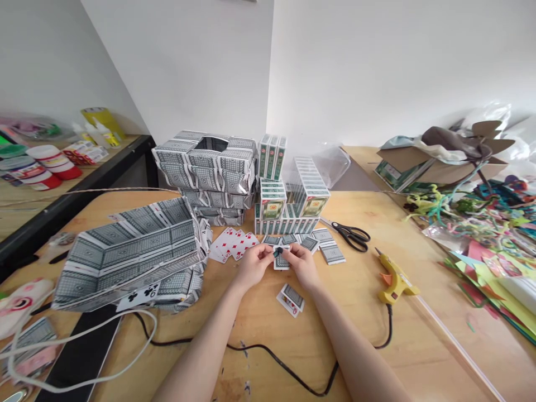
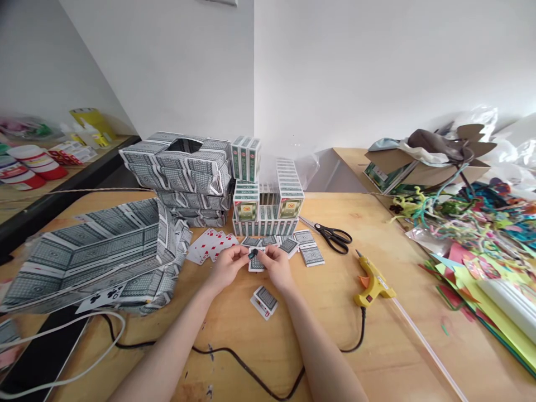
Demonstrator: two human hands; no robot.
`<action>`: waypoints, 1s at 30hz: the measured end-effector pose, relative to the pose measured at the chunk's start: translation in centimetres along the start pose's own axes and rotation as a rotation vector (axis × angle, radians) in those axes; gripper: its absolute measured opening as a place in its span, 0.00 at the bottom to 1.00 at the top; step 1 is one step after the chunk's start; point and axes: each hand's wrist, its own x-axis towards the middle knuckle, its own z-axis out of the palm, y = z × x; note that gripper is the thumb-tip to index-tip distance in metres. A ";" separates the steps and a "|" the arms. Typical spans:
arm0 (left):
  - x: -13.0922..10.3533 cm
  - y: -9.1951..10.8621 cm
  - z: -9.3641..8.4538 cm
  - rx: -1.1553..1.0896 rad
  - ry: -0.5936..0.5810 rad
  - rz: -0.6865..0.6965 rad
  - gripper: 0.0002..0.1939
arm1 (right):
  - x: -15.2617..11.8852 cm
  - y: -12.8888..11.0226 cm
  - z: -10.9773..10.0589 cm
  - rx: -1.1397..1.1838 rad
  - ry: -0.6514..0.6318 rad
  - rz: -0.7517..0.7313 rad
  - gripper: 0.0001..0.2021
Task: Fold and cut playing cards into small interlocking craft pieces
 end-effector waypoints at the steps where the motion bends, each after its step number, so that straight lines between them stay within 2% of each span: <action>1: 0.0 0.0 0.0 -0.008 0.000 0.005 0.07 | 0.0 0.0 0.0 0.003 0.004 0.002 0.15; 16: -0.1 0.1 -0.1 -0.049 -0.047 0.008 0.07 | 0.2 0.5 -0.1 0.113 0.030 0.013 0.14; 30: -0.1 0.4 -0.1 -0.073 -0.014 -0.021 0.09 | 0.2 0.5 -0.3 0.041 0.033 -0.001 0.15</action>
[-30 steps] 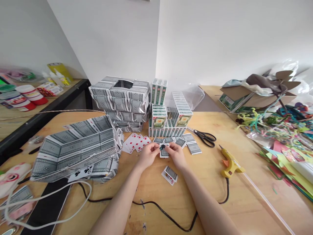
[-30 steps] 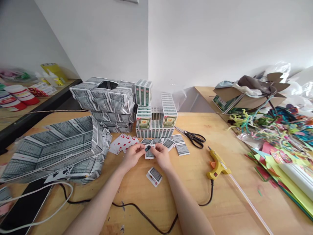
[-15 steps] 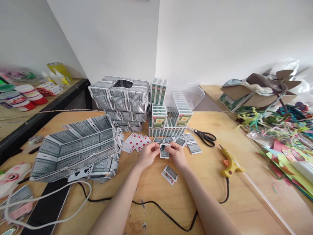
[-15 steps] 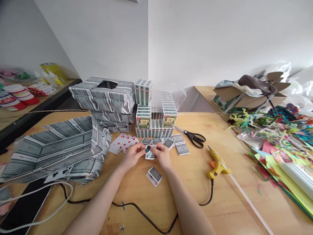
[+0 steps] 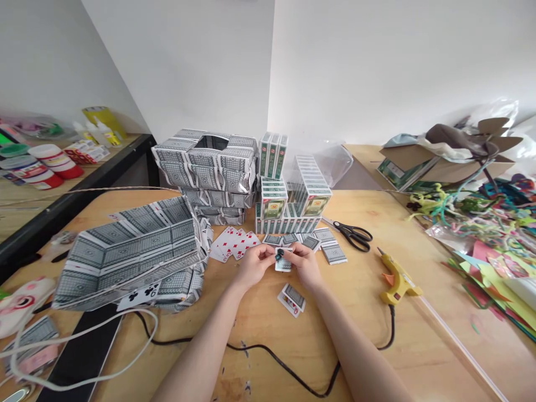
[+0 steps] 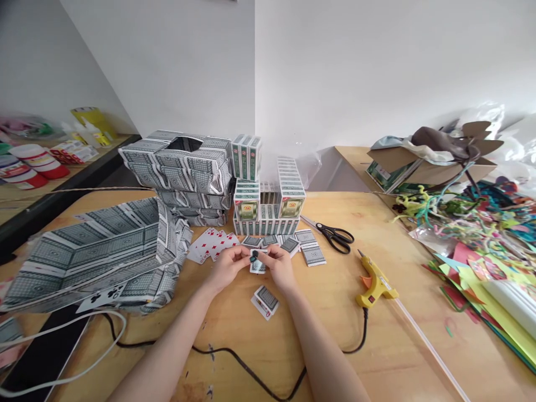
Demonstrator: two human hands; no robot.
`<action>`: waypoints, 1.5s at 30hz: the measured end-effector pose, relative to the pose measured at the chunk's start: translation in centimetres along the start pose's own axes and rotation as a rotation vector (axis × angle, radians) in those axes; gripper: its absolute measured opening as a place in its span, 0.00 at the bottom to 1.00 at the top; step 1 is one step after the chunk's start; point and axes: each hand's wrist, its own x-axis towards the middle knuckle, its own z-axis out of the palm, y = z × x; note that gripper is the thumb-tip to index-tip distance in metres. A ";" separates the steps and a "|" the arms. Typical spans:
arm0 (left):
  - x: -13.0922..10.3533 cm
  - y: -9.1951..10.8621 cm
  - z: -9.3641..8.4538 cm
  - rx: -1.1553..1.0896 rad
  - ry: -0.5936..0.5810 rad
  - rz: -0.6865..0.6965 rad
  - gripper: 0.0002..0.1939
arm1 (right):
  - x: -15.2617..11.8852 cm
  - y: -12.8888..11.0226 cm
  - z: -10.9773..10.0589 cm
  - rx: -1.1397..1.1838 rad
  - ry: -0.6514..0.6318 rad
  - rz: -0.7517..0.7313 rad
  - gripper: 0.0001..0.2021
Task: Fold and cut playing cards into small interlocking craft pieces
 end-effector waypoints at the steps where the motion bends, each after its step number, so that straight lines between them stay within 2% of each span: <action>1: 0.0 -0.1 0.0 -0.001 0.002 -0.003 0.09 | 0.0 0.0 0.0 -0.001 -0.001 -0.003 0.15; 15: 0.1 0.3 0.2 -0.063 0.017 -0.098 0.08 | 0.0 -0.3 0.2 0.017 -0.016 0.023 0.14; 18: 0.2 0.3 0.3 -0.142 0.061 -0.124 0.08 | 0.0 -0.3 0.2 0.057 -0.020 0.043 0.13; 24: 0.2 0.4 0.2 -0.231 0.160 -0.149 0.08 | 0.0 -0.7 0.2 0.199 -0.115 0.090 0.10; 45: 0.0 0.9 0.1 -0.192 0.124 -0.142 0.08 | -0.1 -0.7 0.1 0.225 -0.079 0.090 0.10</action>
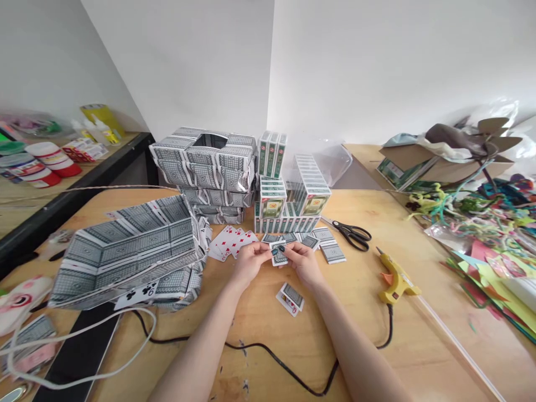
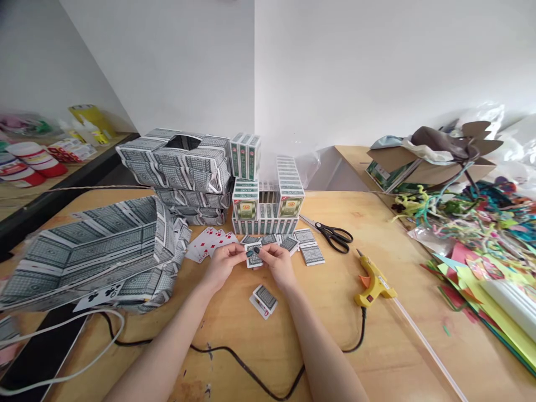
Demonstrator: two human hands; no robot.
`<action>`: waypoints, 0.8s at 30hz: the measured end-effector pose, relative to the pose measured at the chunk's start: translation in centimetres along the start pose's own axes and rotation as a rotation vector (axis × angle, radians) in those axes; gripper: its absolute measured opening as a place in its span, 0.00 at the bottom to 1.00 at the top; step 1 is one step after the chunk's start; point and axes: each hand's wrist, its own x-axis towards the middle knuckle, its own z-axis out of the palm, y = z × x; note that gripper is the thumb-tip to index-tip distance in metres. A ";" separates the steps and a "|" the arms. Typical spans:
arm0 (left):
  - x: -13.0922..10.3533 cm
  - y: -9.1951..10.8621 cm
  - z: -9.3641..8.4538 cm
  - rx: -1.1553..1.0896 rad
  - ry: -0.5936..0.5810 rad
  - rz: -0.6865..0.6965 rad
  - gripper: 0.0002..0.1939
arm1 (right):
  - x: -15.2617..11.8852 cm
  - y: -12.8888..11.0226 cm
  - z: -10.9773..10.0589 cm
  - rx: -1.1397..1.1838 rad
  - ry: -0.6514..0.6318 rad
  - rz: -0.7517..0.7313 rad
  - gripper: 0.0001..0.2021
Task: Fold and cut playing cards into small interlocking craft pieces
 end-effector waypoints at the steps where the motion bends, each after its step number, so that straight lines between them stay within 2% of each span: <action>1: 0.0 0.0 0.0 -0.006 0.001 0.002 0.08 | 0.0 0.0 0.0 0.004 -0.002 -0.001 0.09; 18: -0.2 0.1 0.0 -0.058 0.001 -0.003 0.05 | 0.1 0.3 -0.3 -0.016 -0.023 -0.032 0.08; 24: 0.1 0.1 -0.2 -0.027 0.030 0.016 0.04 | -0.3 0.3 0.3 -0.201 -0.040 -0.039 0.12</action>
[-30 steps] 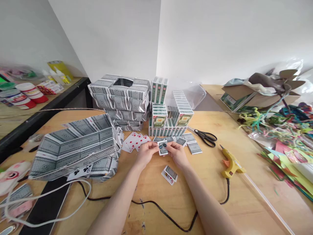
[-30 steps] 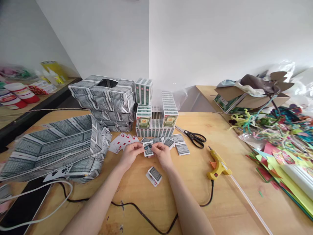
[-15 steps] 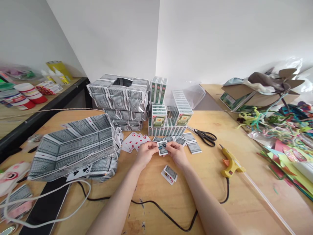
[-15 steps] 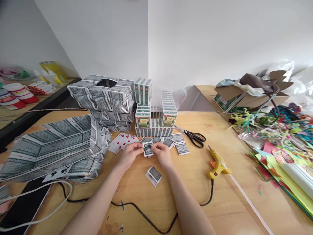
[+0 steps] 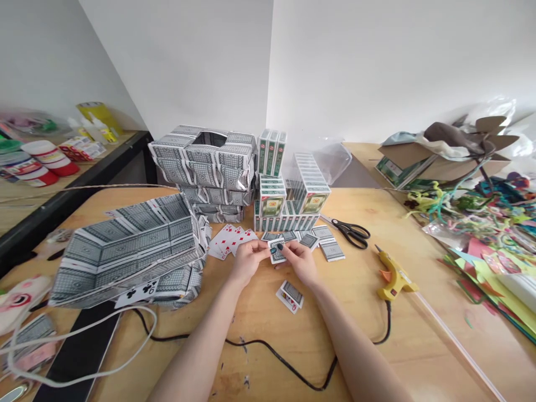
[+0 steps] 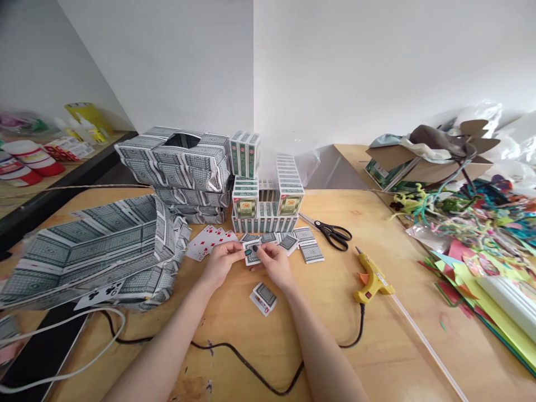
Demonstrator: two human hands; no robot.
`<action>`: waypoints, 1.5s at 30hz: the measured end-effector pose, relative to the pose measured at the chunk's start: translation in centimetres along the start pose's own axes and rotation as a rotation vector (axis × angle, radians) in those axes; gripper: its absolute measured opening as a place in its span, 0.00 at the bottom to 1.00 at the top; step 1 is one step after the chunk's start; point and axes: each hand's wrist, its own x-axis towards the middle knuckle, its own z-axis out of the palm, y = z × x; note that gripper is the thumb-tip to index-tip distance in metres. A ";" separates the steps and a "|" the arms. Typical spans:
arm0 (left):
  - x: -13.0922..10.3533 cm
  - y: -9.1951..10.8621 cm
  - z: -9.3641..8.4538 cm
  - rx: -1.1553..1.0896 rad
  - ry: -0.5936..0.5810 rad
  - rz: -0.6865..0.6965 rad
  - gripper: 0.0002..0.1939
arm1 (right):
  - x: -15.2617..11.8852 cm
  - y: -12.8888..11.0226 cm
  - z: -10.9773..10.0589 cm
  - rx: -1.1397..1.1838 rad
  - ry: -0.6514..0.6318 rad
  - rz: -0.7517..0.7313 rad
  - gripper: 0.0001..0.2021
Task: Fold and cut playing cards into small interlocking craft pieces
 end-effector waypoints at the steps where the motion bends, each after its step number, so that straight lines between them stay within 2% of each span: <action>1: 0.0 0.0 -0.1 0.005 0.013 0.006 0.03 | -0.1 0.0 0.1 -0.052 -0.019 0.006 0.14; 5: 0.1 0.2 -0.1 0.005 0.028 0.018 0.03 | -0.2 0.0 0.3 -0.163 -0.053 0.034 0.19; 10: 0.0 0.2 0.0 -0.022 -0.012 0.024 0.03 | -0.1 0.2 0.1 -0.142 -0.077 0.027 0.20; 31: 0.0 0.0 0.1 -0.019 0.012 0.004 0.03 | -0.4 -0.2 0.3 -0.185 -0.101 -0.005 0.23; 45: 0.0 -0.5 0.1 0.001 0.011 0.024 0.06 | -0.4 -0.2 0.5 -0.303 0.005 -0.052 0.21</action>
